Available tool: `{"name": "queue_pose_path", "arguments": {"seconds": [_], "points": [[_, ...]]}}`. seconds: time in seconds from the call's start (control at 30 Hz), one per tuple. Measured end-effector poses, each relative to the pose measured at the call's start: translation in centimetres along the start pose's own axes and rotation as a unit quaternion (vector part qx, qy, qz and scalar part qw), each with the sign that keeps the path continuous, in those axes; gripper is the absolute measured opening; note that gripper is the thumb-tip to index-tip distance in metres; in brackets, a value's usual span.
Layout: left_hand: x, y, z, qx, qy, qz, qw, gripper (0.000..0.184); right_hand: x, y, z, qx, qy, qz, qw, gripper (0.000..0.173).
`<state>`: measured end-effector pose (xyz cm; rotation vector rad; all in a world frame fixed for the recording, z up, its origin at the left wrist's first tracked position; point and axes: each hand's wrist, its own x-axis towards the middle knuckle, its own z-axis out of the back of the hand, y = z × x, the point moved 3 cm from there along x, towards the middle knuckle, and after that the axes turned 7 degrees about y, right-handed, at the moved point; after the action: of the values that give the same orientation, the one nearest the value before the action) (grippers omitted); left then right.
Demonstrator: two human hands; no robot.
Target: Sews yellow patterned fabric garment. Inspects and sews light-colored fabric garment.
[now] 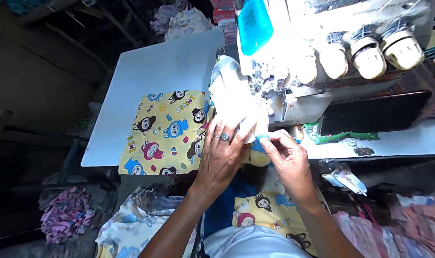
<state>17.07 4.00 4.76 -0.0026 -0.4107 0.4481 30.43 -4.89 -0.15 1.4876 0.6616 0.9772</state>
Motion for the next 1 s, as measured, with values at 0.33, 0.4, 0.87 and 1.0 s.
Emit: {"name": "queue_pose_path", "arguments": {"seconds": [0.33,0.4,0.87,1.0], "points": [[1.4,1.4,1.8,-0.075,-0.090,-0.131,0.984,0.019,-0.4,0.7,0.4,0.087,0.017,-0.049,0.995,0.016],[1.4,1.1,1.3,-0.036,-0.068,-0.122,0.990,0.020,-0.4,0.7,0.3,0.089,0.021,-0.052,0.994,0.014],[0.3,-0.7,0.7,-0.029,-0.106,-0.097,0.989,0.012,-1.0,0.7,0.7,0.111,0.020,-0.050,0.992,0.015],[-0.1,-1.2,1.1,-0.037,-0.114,-0.097,0.988,0.009,-1.1,0.7,0.8,0.104,0.015,-0.039,0.994,0.011]]}}
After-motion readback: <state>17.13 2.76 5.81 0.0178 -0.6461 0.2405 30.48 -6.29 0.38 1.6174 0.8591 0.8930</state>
